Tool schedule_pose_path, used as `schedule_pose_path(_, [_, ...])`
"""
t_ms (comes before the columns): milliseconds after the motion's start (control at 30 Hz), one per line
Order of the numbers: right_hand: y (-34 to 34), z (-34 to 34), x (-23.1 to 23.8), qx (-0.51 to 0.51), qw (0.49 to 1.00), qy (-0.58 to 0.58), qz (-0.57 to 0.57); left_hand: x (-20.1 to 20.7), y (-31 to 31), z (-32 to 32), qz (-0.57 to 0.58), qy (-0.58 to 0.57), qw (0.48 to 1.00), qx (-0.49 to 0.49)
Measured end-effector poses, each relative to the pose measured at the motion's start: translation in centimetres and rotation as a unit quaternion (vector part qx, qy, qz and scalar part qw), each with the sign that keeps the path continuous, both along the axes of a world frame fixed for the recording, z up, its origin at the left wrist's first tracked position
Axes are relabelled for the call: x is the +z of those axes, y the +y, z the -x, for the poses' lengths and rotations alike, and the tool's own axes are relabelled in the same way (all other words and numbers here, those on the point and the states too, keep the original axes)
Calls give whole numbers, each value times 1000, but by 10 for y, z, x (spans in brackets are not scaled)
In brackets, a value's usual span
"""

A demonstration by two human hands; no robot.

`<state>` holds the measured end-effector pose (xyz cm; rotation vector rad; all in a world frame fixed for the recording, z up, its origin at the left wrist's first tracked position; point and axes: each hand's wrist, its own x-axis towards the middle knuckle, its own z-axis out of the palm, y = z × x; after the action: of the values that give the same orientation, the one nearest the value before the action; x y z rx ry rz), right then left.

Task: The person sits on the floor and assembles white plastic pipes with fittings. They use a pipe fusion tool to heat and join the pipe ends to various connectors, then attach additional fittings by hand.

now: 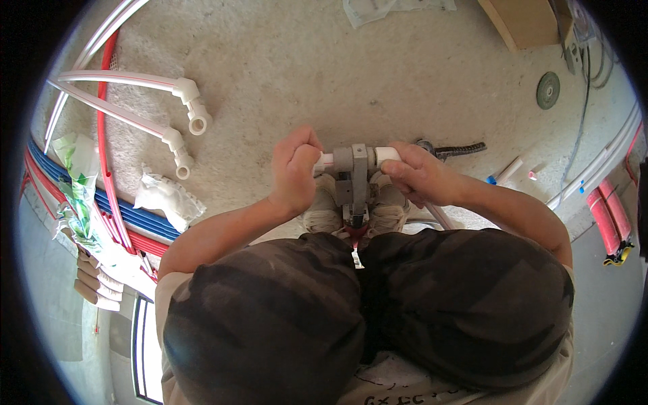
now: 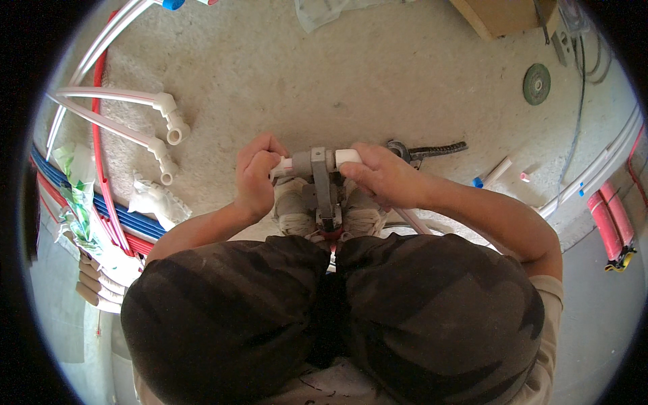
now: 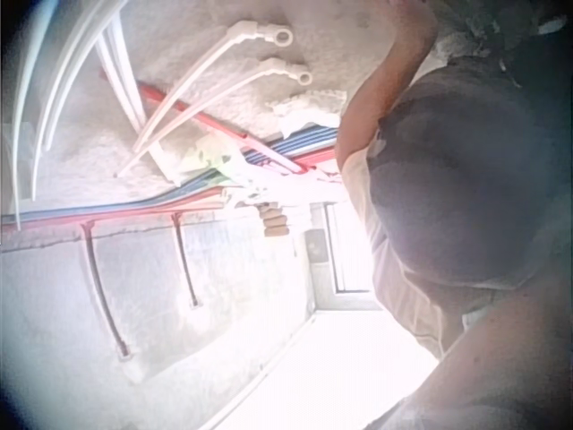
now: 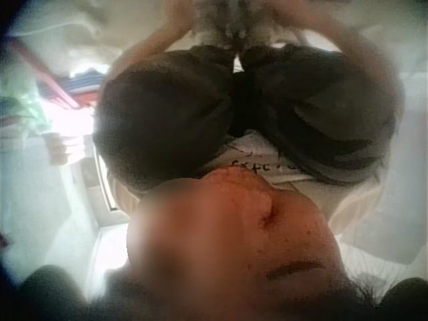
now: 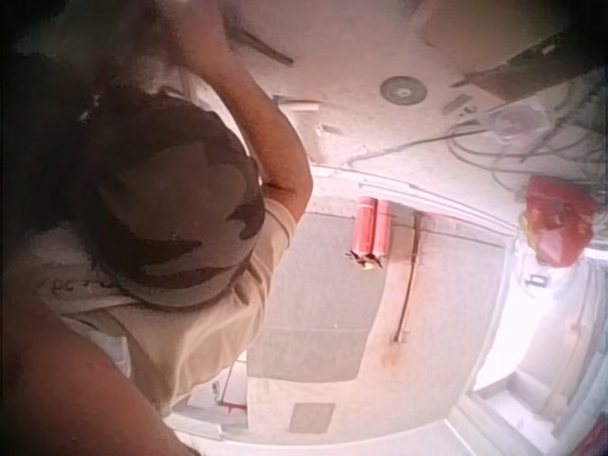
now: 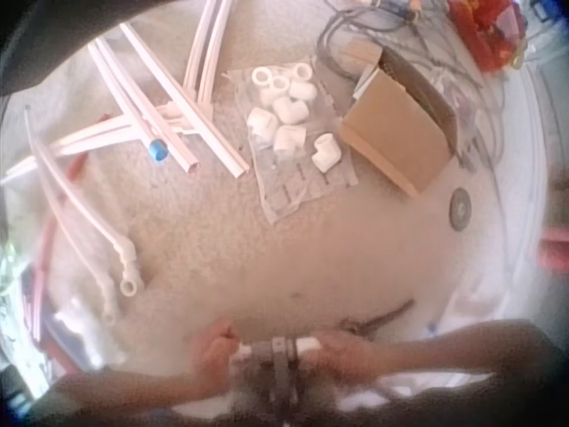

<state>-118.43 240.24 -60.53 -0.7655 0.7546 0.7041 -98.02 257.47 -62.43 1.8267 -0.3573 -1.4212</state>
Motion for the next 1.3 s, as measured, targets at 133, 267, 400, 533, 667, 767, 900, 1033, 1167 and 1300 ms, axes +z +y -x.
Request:
schedule_pose_path(133, [1, -1, 1, 26, 999, -2, 24, 1, 1, 0, 6, -25, 1000, -17])
schedule_pose_path(267, [-1, -3, 0, 31, 999, 8, 15, 2, 0, -1, -14, -7, 1000, -14])
schedule_pose_path(400, [0, -2, -1, 16, 1000, 12, 4, 1, 0, 0, -9, -16, 1000, -17])
schedule_pose_path(533, [2, -1, -2, 13, 1000, 21, 3, 0, 2, 1, 3, -35, 999, -26])
schedule_pose_path(667, [2, -1, -4, 27, 999, 0, 21, -2, 5, 1, 3, -46, 998, -37])
schedule_pose_path(767, [2, -3, -2, 26, 999, -6, 28, -2, 4, 1, 26, -51, 997, -43])
schedule_pose_path(900, [1, -5, 1, 34, 999, 9, 41, -2, 2, 2, -7, -17, 1000, -26])
schedule_pose_path(1033, [0, -7, 4, 47, 998, 14, 33, 2, 2, 3, -14, -13, 1000, -12])
schedule_pose_path(1167, [1, -8, 6, 43, 998, 14, 35, 4, 2, 5, 21, -42, 999, -22])
schedule_pose_path(1300, [5, -8, 7, 31, 998, -4, 53, 0, 4, 6, 47, -54, 997, -24])
